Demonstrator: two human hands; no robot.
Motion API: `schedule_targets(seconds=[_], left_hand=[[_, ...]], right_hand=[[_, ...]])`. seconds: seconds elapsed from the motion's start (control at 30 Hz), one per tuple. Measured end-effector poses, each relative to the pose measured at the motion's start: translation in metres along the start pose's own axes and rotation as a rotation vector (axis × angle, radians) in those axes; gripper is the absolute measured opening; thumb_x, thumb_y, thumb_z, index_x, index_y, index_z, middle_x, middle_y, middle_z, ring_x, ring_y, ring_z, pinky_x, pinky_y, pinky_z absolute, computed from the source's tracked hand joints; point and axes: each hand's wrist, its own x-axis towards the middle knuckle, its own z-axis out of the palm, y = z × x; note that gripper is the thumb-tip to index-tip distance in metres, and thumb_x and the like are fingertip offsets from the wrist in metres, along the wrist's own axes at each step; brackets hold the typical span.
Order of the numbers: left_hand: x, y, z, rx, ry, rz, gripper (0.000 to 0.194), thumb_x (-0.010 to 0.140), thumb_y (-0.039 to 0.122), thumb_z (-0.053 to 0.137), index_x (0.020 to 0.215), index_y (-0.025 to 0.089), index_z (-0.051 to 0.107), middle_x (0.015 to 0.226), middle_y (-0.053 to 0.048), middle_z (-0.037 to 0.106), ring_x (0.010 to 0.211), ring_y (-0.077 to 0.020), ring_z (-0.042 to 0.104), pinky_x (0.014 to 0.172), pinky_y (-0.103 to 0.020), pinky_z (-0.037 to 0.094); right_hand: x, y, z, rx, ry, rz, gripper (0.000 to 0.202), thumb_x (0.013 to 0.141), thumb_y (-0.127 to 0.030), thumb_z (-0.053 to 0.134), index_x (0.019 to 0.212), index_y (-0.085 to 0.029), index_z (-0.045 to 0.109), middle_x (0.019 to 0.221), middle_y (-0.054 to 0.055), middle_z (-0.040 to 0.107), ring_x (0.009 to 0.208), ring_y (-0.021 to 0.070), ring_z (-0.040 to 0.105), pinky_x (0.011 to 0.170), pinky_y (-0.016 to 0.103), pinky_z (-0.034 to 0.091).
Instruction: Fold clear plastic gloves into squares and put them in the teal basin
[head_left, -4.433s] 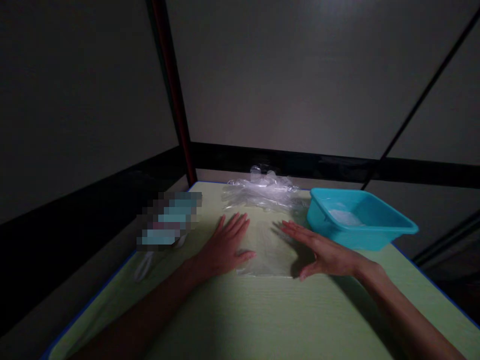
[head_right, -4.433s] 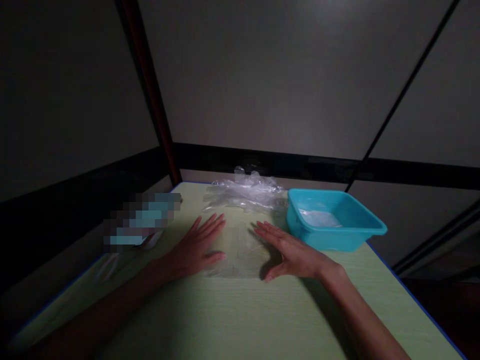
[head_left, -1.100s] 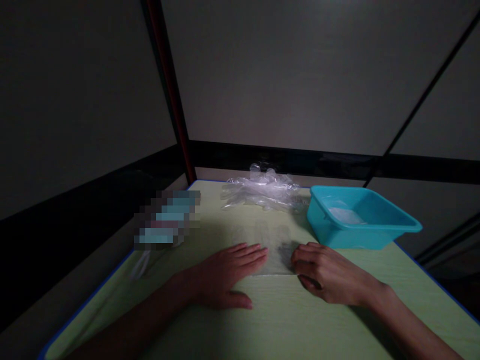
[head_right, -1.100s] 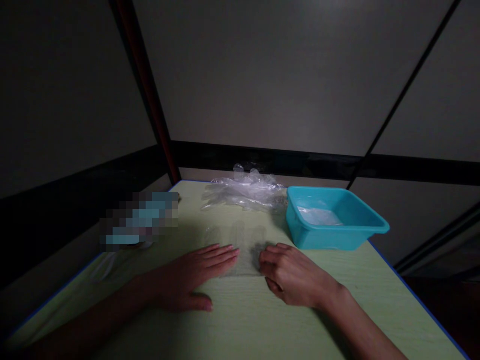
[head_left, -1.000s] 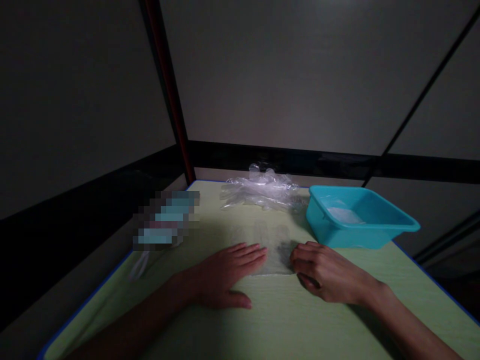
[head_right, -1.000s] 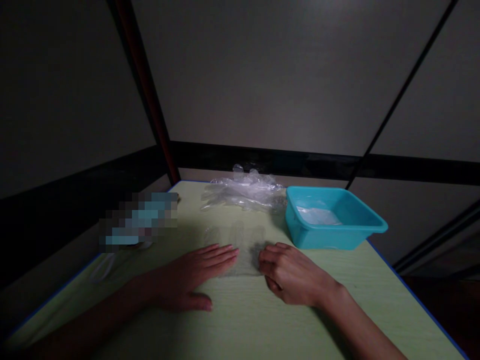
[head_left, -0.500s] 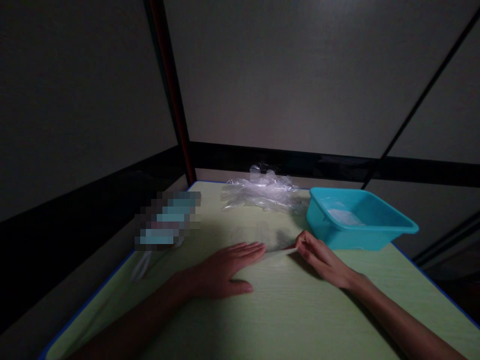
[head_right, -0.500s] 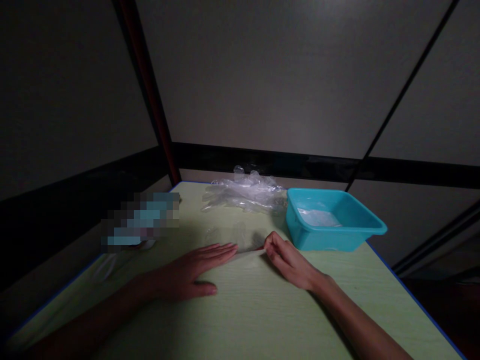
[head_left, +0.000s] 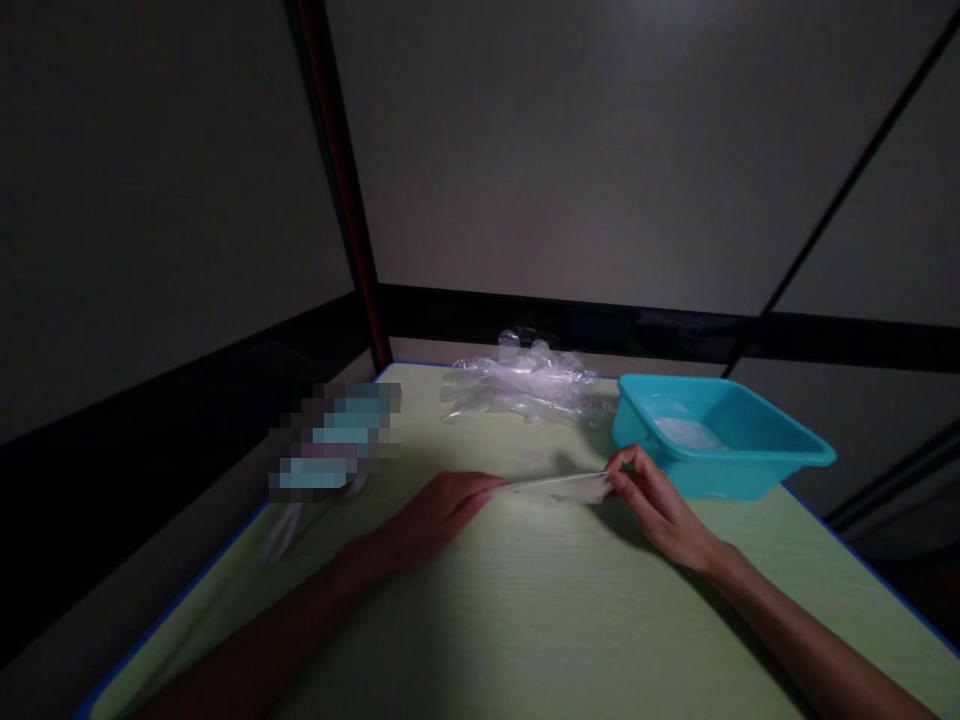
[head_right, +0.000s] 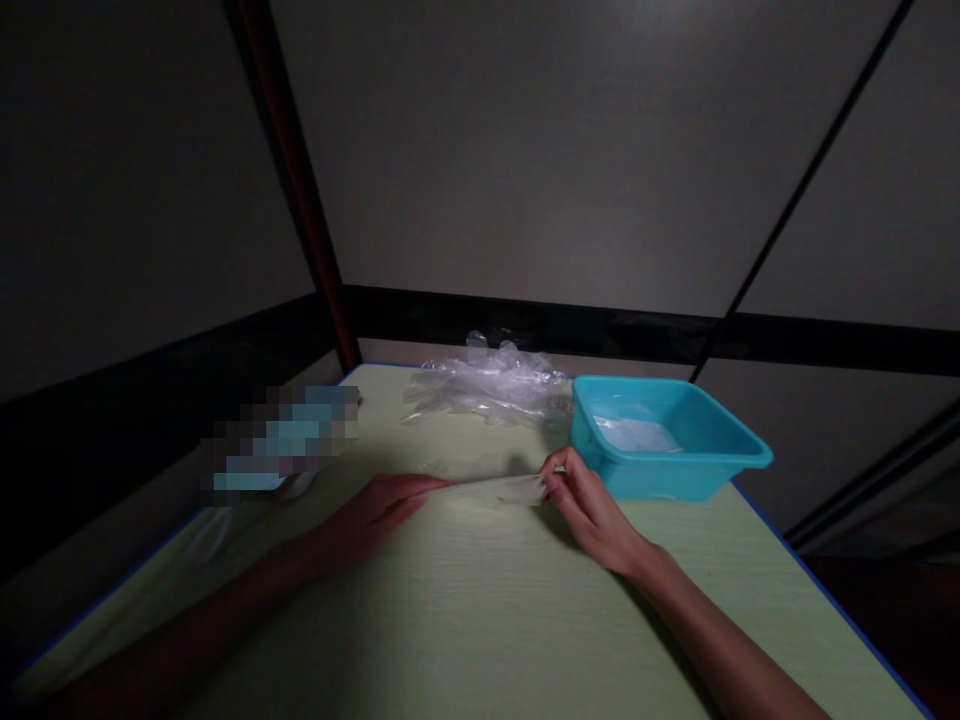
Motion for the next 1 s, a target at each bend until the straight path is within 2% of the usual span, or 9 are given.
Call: schedule_targets(seconds=[0.2,0.3,0.43,0.5,0.57,0.67,0.73,0.83,1.0], left_hand=[[-0.001,0.006,-0.002,0.018,0.086,0.011,0.027,0.084,0.026,0.036,0.091,0.016,0.060,0.088,-0.003,0.064,0.080,-0.0149,0.058,0.074,-0.022,0.040],[-0.001,0.009,0.001,-0.114,0.042,-0.025,0.033,0.085,0.032,0.033,0.078,0.015,0.060,0.071,-0.003,0.063,0.063,-0.0131,0.058,0.061,-0.022,0.042],[0.002,0.015,0.004,-0.528,-0.030,-0.203,0.037,0.082,0.042,0.036,0.075,0.013,0.057,0.073,-0.005,0.063,0.049,-0.0117,0.059,0.041,-0.018,0.040],[0.003,0.017,0.003,-0.699,-0.030,-0.305,0.034,0.078,0.044,0.043,0.069,0.013,0.054,0.067,-0.005,0.063,0.044,-0.0116,0.058,0.035,-0.017,0.037],[0.004,0.019,0.001,-0.848,-0.075,-0.406,0.031,0.076,0.044,0.046,0.069,0.014,0.050,0.065,-0.005,0.064,0.039,-0.0122,0.056,0.030,-0.017,0.034],[0.005,0.021,-0.001,-0.990,-0.178,-0.538,0.027,0.076,0.042,0.045,0.074,0.015,0.046,0.071,-0.009,0.066,0.034,-0.0127,0.054,0.026,-0.017,0.029],[0.006,0.019,0.001,-0.987,-0.173,-0.586,0.027,0.074,0.041,0.048,0.074,0.014,0.046,0.070,-0.009,0.067,0.035,-0.0128,0.055,0.028,-0.016,0.030],[0.006,0.013,0.007,-0.945,-0.105,-0.623,0.029,0.071,0.042,0.051,0.072,0.014,0.045,0.066,-0.007,0.066,0.037,-0.0135,0.056,0.032,-0.017,0.034],[0.008,0.007,0.011,-0.835,0.009,-0.603,0.028,0.071,0.042,0.049,0.072,0.015,0.042,0.069,-0.006,0.065,0.038,-0.0146,0.058,0.033,-0.018,0.034]], right_hand=[[-0.001,-0.010,-0.003,0.212,-0.010,0.108,0.016,0.087,-0.037,0.034,0.083,-0.022,0.037,0.073,0.000,0.049,0.061,0.0131,0.056,0.056,0.027,0.047],[0.000,-0.017,-0.003,0.340,-0.030,0.189,0.017,0.086,-0.040,0.036,0.082,-0.023,0.034,0.076,0.001,0.055,0.057,0.0123,0.058,0.053,0.027,0.049],[0.002,-0.021,-0.003,0.473,-0.025,0.318,0.019,0.083,-0.040,0.043,0.083,-0.022,0.035,0.062,-0.004,0.056,0.046,0.0095,0.057,0.043,0.021,0.048],[0.003,-0.021,-0.003,0.573,-0.094,0.425,0.019,0.082,-0.039,0.045,0.083,-0.022,0.035,0.054,-0.005,0.056,0.041,0.0099,0.056,0.036,0.017,0.045],[0.004,-0.020,-0.002,0.678,-0.164,0.540,0.017,0.082,-0.035,0.045,0.081,-0.022,0.034,0.055,-0.004,0.059,0.040,0.0109,0.058,0.032,0.014,0.042],[0.005,-0.016,0.003,0.755,-0.142,0.668,0.014,0.081,-0.029,0.046,0.078,-0.021,0.035,0.056,-0.003,0.059,0.038,0.0095,0.057,0.031,0.013,0.041],[0.006,-0.012,0.009,0.746,-0.105,0.717,0.014,0.080,-0.028,0.047,0.077,-0.021,0.035,0.052,-0.005,0.057,0.038,0.0094,0.057,0.033,0.014,0.042],[0.007,-0.006,0.019,0.677,-0.045,0.696,0.019,0.078,-0.034,0.049,0.076,-0.021,0.035,0.050,-0.007,0.053,0.040,0.0102,0.057,0.035,0.016,0.043],[0.009,0.004,0.027,0.570,0.031,0.549,0.026,0.074,-0.043,0.051,0.076,-0.021,0.037,0.054,-0.009,0.046,0.040,0.0082,0.053,0.035,0.017,0.039]])
